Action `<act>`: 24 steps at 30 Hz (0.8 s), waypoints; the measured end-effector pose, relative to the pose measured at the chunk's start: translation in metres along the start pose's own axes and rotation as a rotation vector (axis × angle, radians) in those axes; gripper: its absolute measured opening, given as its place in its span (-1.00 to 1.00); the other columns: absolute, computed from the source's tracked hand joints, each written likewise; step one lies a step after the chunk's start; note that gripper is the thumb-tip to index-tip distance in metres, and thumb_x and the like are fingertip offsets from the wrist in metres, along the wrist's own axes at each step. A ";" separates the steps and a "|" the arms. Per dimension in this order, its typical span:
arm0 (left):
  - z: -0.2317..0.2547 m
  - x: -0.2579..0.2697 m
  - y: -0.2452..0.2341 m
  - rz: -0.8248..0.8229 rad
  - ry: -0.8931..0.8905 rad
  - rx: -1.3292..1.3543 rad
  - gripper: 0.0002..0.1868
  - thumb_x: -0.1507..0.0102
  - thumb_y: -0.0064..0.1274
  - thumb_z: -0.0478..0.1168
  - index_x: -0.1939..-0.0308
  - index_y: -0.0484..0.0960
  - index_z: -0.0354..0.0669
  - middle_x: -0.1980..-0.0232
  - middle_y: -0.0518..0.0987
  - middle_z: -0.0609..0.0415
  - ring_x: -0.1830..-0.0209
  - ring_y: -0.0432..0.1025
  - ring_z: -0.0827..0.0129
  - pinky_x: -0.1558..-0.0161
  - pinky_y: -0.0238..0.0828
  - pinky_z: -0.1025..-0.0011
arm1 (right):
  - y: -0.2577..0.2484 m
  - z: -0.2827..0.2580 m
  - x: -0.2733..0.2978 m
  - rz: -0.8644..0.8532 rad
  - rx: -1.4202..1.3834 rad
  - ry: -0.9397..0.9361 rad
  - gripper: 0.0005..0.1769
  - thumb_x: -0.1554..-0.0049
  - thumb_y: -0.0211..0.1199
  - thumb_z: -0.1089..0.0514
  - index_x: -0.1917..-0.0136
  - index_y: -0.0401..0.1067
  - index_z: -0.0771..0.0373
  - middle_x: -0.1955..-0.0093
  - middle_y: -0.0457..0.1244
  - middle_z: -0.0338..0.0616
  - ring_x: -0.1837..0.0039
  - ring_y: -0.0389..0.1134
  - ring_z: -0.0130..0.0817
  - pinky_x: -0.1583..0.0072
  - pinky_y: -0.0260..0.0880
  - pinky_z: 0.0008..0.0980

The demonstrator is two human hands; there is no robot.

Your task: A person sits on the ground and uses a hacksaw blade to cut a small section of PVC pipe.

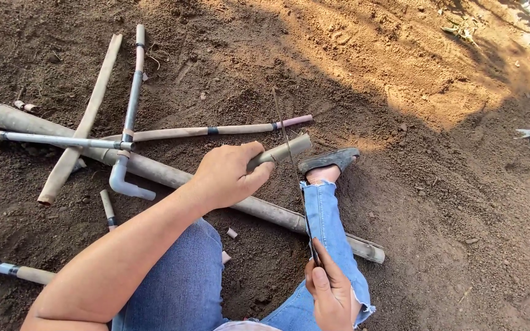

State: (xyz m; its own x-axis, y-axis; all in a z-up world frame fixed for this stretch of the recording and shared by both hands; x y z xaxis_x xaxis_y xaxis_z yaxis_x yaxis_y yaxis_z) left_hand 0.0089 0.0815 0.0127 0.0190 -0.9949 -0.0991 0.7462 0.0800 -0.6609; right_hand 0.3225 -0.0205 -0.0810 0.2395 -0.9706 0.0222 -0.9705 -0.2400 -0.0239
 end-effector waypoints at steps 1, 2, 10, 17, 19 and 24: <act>0.001 0.000 0.000 0.001 0.013 -0.004 -0.69 -0.31 -0.06 0.08 0.27 0.60 -0.02 0.48 0.67 0.09 0.51 0.56 0.07 0.37 0.46 0.14 | 0.000 0.001 0.000 -0.002 -0.027 -0.001 -0.38 -0.32 0.10 0.20 -0.61 0.26 0.41 0.19 0.31 -0.09 0.31 0.11 -0.48 0.30 0.08 -0.53; 0.001 0.000 0.000 0.003 0.025 -0.008 -0.66 -0.32 -0.07 0.10 0.31 0.59 -0.04 0.48 0.67 0.08 0.53 0.55 0.08 0.39 0.46 0.16 | 0.000 0.001 0.001 -0.003 -0.054 -0.002 -0.39 -0.32 0.09 0.22 -0.60 0.26 0.42 0.21 0.30 -0.07 0.32 0.11 -0.47 0.31 0.06 -0.53; -0.003 -0.002 0.006 -0.052 0.012 -0.049 -0.61 -0.33 -0.09 0.13 0.32 0.64 -0.04 0.45 0.68 0.05 0.49 0.57 0.07 0.34 0.48 0.14 | -0.002 0.016 0.001 -0.068 -0.154 0.070 -0.40 -0.31 0.09 0.23 -0.58 0.30 0.44 0.26 0.27 -0.02 0.35 0.07 -0.48 0.34 0.01 -0.52; -0.001 -0.001 0.003 -0.061 0.003 -0.020 -0.63 -0.32 -0.11 0.09 0.29 0.65 -0.06 0.43 0.69 0.03 0.48 0.58 0.05 0.33 0.48 0.13 | -0.010 0.023 0.003 -0.061 -0.181 0.128 -0.39 -0.29 0.11 0.22 -0.56 0.32 0.51 0.30 0.24 -0.04 0.38 0.04 -0.49 0.37 -0.05 -0.53; -0.003 -0.001 0.003 -0.073 -0.011 -0.022 -0.63 -0.32 -0.12 0.09 0.29 0.66 -0.05 0.43 0.69 0.03 0.49 0.58 0.07 0.33 0.49 0.14 | -0.019 0.032 0.006 -0.052 -0.183 0.136 -0.39 -0.29 0.13 0.20 -0.56 0.33 0.50 0.32 0.24 -0.02 0.39 0.03 -0.49 0.37 -0.04 -0.52; -0.006 -0.002 0.008 -0.090 -0.013 -0.039 -0.61 -0.35 -0.12 0.09 0.31 0.65 -0.06 0.40 0.69 0.03 0.49 0.58 0.10 0.32 0.51 0.15 | -0.042 0.053 0.016 -0.021 -0.189 0.168 -0.38 -0.28 0.14 0.20 -0.55 0.34 0.52 0.34 0.23 0.02 0.37 0.02 -0.47 0.35 -0.02 -0.52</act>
State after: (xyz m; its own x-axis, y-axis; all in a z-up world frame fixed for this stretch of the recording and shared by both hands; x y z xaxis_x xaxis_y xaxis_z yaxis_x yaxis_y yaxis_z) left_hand 0.0109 0.0841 0.0032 -0.0380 -0.9989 -0.0283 0.7189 -0.0076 -0.6951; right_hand 0.3684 -0.0265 -0.1322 0.2669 -0.9453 0.1874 -0.9573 -0.2376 0.1648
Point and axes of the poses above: each hand's wrist, its own x-axis away from the middle knuckle, its own y-axis out of the palm, z = x × y, the point moved 8 cm from there along -x, towards the middle knuckle
